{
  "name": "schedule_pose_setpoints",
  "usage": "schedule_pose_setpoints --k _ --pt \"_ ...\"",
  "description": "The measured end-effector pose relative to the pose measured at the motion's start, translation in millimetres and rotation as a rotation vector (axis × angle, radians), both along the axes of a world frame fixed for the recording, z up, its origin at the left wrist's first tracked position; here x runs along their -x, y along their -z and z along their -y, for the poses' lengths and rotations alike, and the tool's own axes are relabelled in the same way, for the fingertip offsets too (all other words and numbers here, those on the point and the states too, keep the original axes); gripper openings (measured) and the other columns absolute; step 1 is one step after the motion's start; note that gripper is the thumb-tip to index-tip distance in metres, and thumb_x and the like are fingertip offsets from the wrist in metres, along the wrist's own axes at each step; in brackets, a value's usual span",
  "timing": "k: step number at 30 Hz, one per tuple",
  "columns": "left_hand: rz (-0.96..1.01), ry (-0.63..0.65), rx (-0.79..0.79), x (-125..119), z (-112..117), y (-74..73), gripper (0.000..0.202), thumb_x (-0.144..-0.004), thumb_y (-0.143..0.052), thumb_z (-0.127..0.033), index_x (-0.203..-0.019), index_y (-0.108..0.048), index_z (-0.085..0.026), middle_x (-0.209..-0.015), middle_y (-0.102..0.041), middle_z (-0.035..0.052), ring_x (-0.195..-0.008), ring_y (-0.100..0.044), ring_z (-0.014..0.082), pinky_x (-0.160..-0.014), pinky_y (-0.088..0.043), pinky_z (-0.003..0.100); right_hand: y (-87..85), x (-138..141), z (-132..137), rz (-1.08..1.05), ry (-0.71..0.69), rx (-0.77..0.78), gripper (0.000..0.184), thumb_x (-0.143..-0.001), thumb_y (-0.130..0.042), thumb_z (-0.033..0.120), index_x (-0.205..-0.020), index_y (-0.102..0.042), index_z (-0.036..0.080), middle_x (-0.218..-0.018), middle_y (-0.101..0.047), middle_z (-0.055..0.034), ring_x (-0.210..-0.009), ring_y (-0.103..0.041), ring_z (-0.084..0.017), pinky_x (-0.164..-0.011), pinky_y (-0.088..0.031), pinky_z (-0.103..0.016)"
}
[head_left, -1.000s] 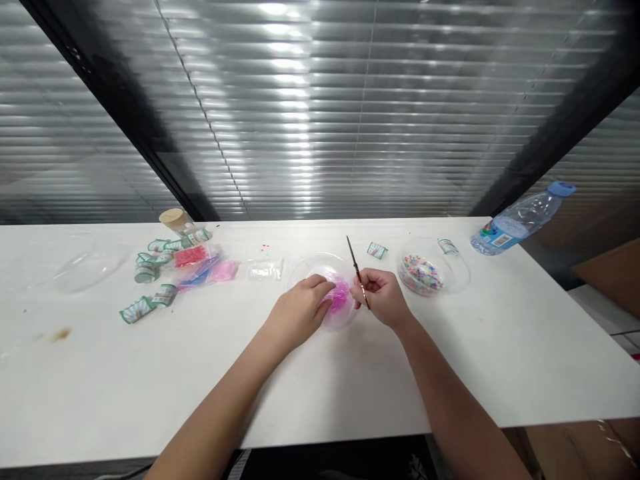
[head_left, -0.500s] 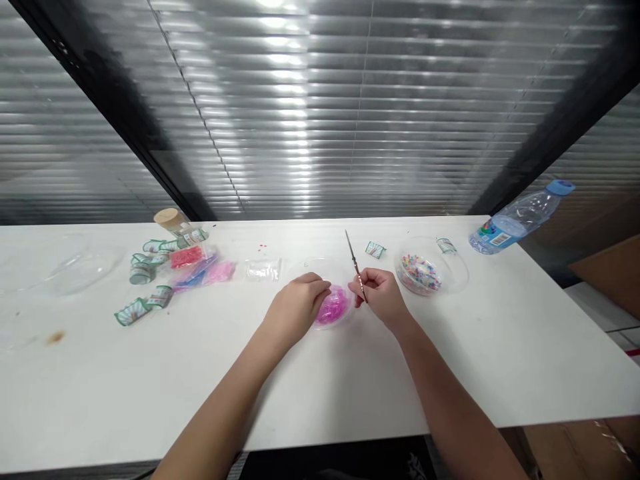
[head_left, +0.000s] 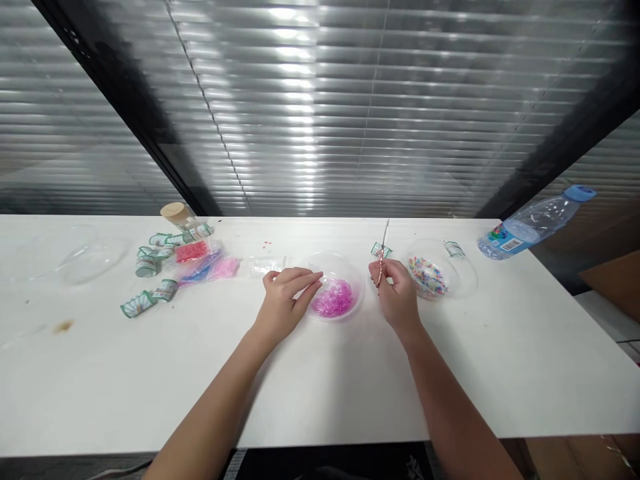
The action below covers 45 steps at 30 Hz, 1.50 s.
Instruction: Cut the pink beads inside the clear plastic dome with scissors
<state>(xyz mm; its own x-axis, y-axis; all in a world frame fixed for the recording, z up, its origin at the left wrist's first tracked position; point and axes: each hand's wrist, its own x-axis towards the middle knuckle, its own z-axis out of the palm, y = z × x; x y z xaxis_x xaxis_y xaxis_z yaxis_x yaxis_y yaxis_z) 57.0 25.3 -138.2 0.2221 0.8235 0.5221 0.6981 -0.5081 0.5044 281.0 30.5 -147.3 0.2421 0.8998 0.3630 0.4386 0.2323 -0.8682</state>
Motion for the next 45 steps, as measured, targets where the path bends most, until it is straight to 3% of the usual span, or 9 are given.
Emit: schedule_pose_setpoints --k 5,10,15,21,27,33,41,45 --pt "0.103 -0.027 -0.063 -1.9 0.5 0.7 0.012 -0.087 -0.065 -0.035 -0.087 -0.075 -0.029 -0.082 -0.074 -0.0011 -0.073 -0.067 0.0151 -0.075 -0.036 0.033 -2.9 2.7 5.0 0.041 0.044 -0.048 0.028 -0.089 -0.057 0.042 -0.075 -0.062 0.018 -0.092 -0.056 -0.0068 -0.083 -0.054 -0.018 -0.074 -0.043 -0.030" --pt "0.172 -0.065 -0.037 -4.5 2.9 -0.5 0.007 -0.081 -0.072 -0.035 -0.080 -0.074 -0.029 -0.077 -0.074 -0.0032 -0.073 -0.068 0.0166 -0.077 -0.037 0.035 -5.3 5.1 8.4 -0.176 -0.050 0.116 0.029 -0.088 -0.058 0.045 -0.076 -0.055 0.019 -0.070 -0.051 0.0009 -0.063 -0.044 -0.013 -0.062 -0.039 -0.026" --pt "0.226 -0.083 0.034 -5.3 3.9 -1.2 0.014 -0.078 -0.073 -0.040 -0.073 -0.073 -0.027 -0.078 -0.075 -0.0019 -0.076 -0.069 0.0193 -0.076 -0.039 0.035 -9.5 8.1 10.8 -0.395 -0.184 0.188 0.032 -0.082 -0.064 0.050 -0.082 -0.054 0.020 -0.069 -0.053 0.0018 -0.052 -0.038 -0.009 -0.049 -0.033 -0.023" --pt "0.262 -0.104 -0.009 -4.9 3.4 2.1 0.012 -0.078 -0.075 -0.035 -0.087 -0.072 -0.028 -0.075 -0.074 -0.0046 -0.073 -0.070 0.0170 -0.075 -0.039 0.034 -14.6 11.1 17.3 -0.508 -0.361 0.251 0.040 -0.078 -0.068 0.053 -0.068 -0.049 0.019 -0.060 -0.044 0.0037 -0.047 -0.027 -0.007 -0.044 -0.024 -0.023" --pt "0.237 -0.056 -0.030 -3.5 2.8 -0.2 0.013 -0.078 -0.075 -0.039 -0.081 -0.071 -0.026 -0.076 -0.074 -0.0030 -0.073 -0.069 0.0168 -0.074 -0.040 0.034 -21.4 1.6 19.5 -0.471 -0.506 0.335 0.043 -0.077 -0.070 0.050 -0.061 -0.044 0.019 -0.056 -0.042 0.0033 -0.049 -0.031 -0.008 -0.045 -0.025 -0.022" --pt "0.311 0.094 0.040 -1.7 -0.4 -6.3 0.017 -0.077 -0.075 -0.039 -0.085 -0.075 -0.024 -0.088 -0.072 0.0046 -0.081 -0.067 0.0191 -0.072 -0.048 0.033 -34.4 -25.8 21.8 -0.329 -0.808 0.581 0.041 -0.076 -0.069 0.048 -0.059 -0.047 0.018 -0.054 -0.041 0.0030 -0.051 -0.034 -0.009 -0.046 -0.030 -0.022" --pt "0.224 0.146 0.018 2.6 0.7 -6.2 0.017 -0.080 -0.073 -0.042 -0.088 -0.075 -0.027 -0.090 -0.073 0.0025 -0.083 -0.067 0.0184 -0.079 -0.038 0.035 -32.8 -36.7 19.7 -0.226 -0.936 0.739 0.042 -0.076 -0.073 0.042 -0.058 -0.045 0.016 -0.055 -0.042 0.0038 -0.052 -0.035 -0.007 -0.047 -0.027 -0.020" --pt "0.193 0.202 0.038 3.3 1.6 -7.3 0.013 -0.080 -0.074 -0.036 -0.089 -0.073 -0.027 -0.089 -0.073 -0.0002 -0.087 -0.067 0.0179 -0.080 -0.034 0.035 -30.4 -34.8 17.7 -0.226 -0.992 0.755 0.044 -0.074 -0.076 0.045 -0.059 -0.047 0.015 -0.054 -0.044 0.0039 -0.053 -0.039 -0.006 -0.050 -0.030 -0.020"
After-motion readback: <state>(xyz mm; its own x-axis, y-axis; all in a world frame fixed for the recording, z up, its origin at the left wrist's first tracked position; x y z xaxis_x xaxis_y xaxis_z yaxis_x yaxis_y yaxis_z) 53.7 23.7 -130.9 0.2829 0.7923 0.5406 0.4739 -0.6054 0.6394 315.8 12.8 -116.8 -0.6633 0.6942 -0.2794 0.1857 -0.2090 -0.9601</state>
